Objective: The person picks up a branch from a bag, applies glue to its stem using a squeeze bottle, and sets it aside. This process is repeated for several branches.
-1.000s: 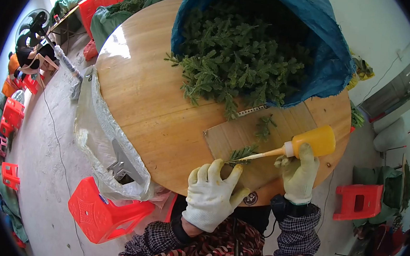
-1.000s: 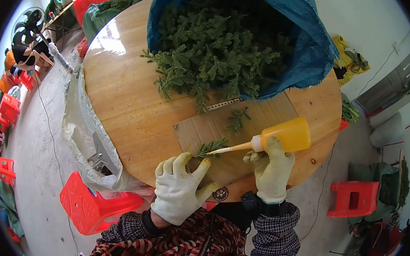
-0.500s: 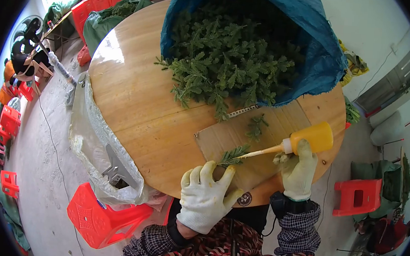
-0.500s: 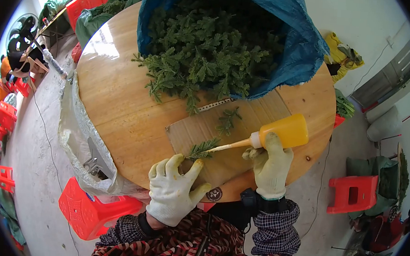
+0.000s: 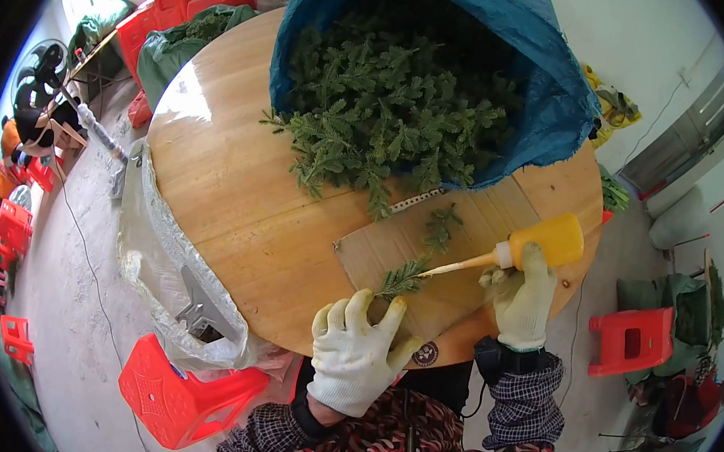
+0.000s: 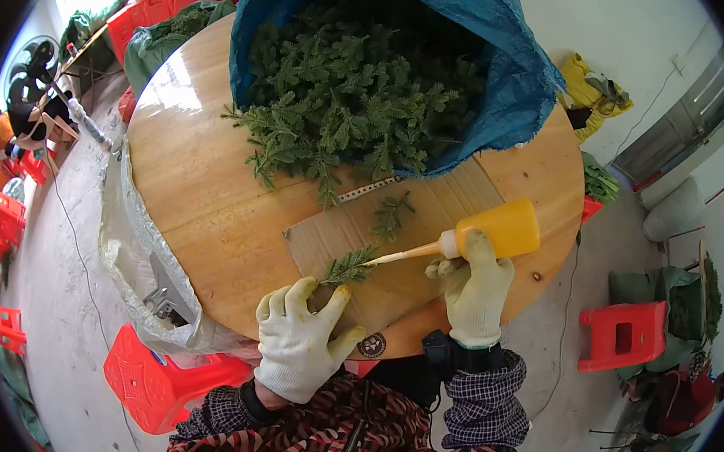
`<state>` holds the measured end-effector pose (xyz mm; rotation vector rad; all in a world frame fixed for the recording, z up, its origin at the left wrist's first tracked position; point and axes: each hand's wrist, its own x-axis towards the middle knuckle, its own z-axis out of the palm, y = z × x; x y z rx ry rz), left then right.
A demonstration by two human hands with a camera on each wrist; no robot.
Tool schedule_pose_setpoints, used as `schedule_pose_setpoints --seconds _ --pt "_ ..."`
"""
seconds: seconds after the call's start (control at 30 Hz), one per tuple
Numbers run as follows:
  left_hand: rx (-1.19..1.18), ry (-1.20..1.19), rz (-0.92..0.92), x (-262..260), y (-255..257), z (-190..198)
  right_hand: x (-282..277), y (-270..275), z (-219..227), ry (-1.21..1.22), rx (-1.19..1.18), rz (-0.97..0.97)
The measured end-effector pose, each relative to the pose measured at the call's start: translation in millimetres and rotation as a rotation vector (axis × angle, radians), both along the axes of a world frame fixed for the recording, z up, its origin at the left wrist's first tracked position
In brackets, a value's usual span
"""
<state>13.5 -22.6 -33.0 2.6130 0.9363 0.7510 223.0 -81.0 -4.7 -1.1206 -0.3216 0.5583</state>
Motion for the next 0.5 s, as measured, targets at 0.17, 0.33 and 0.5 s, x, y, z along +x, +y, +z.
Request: schedule_pose_setpoints --seconds 0.17,0.33,0.5 --pt "0.003 0.007 0.000 0.5 -0.2 1.4 2.8 0.4 -1.3 0.004 0.018 -0.022" --pt "0.005 0.015 0.004 0.8 -0.6 2.8 7.1 -1.2 -2.8 0.060 0.071 -0.007" --pt "0.009 0.023 0.005 1.0 -0.8 2.6 8.6 -0.2 -4.9 0.053 0.038 -0.032"
